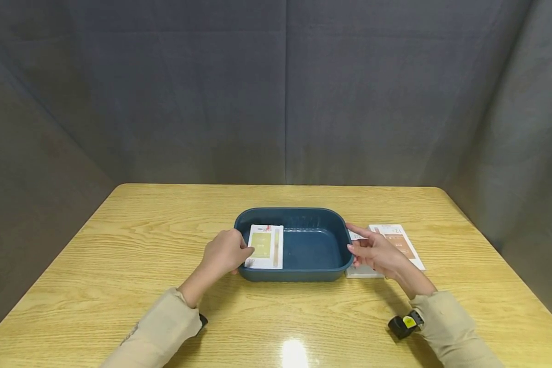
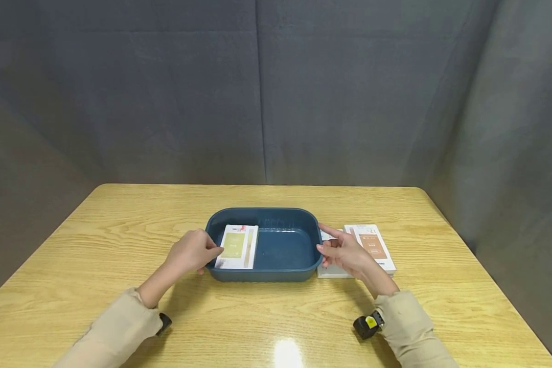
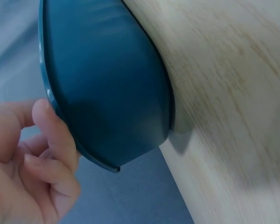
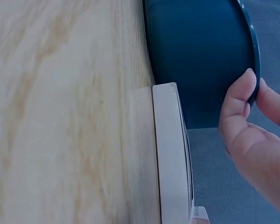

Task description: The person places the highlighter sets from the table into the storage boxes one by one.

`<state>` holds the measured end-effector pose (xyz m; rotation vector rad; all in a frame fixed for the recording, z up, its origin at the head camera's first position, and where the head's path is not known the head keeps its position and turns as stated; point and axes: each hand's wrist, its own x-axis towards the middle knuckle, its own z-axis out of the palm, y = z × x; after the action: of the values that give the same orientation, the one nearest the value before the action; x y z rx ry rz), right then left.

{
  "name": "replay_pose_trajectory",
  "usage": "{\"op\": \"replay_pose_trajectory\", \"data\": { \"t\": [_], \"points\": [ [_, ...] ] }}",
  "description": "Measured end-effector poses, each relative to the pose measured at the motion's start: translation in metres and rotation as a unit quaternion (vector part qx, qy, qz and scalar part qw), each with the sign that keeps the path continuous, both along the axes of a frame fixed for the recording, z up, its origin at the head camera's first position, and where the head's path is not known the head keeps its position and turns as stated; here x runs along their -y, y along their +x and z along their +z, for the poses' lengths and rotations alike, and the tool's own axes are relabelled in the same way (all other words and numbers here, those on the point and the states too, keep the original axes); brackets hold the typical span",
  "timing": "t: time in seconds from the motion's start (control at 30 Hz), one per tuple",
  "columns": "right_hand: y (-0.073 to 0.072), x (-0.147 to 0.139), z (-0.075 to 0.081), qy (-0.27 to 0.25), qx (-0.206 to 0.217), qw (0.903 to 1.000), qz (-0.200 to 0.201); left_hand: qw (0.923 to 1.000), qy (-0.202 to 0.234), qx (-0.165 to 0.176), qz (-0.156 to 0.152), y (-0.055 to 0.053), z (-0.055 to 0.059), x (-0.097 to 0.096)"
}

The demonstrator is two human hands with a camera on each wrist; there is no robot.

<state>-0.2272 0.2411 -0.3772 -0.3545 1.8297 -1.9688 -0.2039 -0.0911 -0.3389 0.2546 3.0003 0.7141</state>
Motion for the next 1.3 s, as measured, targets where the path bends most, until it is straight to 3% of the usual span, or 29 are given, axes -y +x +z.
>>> {"op": "replay_pose_trajectory", "data": {
  "t": [0.13,0.33,0.5,0.67,0.97,1.3],
  "points": [
    [0.0,0.0,0.0,-0.003,0.005,1.0,-0.001,0.9997,0.016,-0.018,-0.004,-0.001,0.0,0.001],
    [0.001,-0.001,0.0,-0.002,0.006,1.0,-0.003,0.9954,0.031,-0.09,-0.006,-0.003,0.002,0.004],
    [0.001,-0.001,-0.001,-0.004,0.008,1.0,0.001,0.9934,0.04,-0.107,-0.01,-0.005,0.005,0.009],
    [0.001,-0.001,-0.001,-0.008,0.005,0.9999,0.004,0.995,0.036,-0.09,-0.022,-0.006,0.007,0.015],
    [0.0,-0.001,-0.002,-0.026,0.003,0.9996,0.005,0.9984,0.028,-0.03,-0.04,-0.012,0.013,0.026],
    [0.0,0.0,-0.003,-0.029,0.007,0.9995,0.009,0.9957,0.03,0.024,-0.085,-0.015,0.011,0.036]
  ]
}}
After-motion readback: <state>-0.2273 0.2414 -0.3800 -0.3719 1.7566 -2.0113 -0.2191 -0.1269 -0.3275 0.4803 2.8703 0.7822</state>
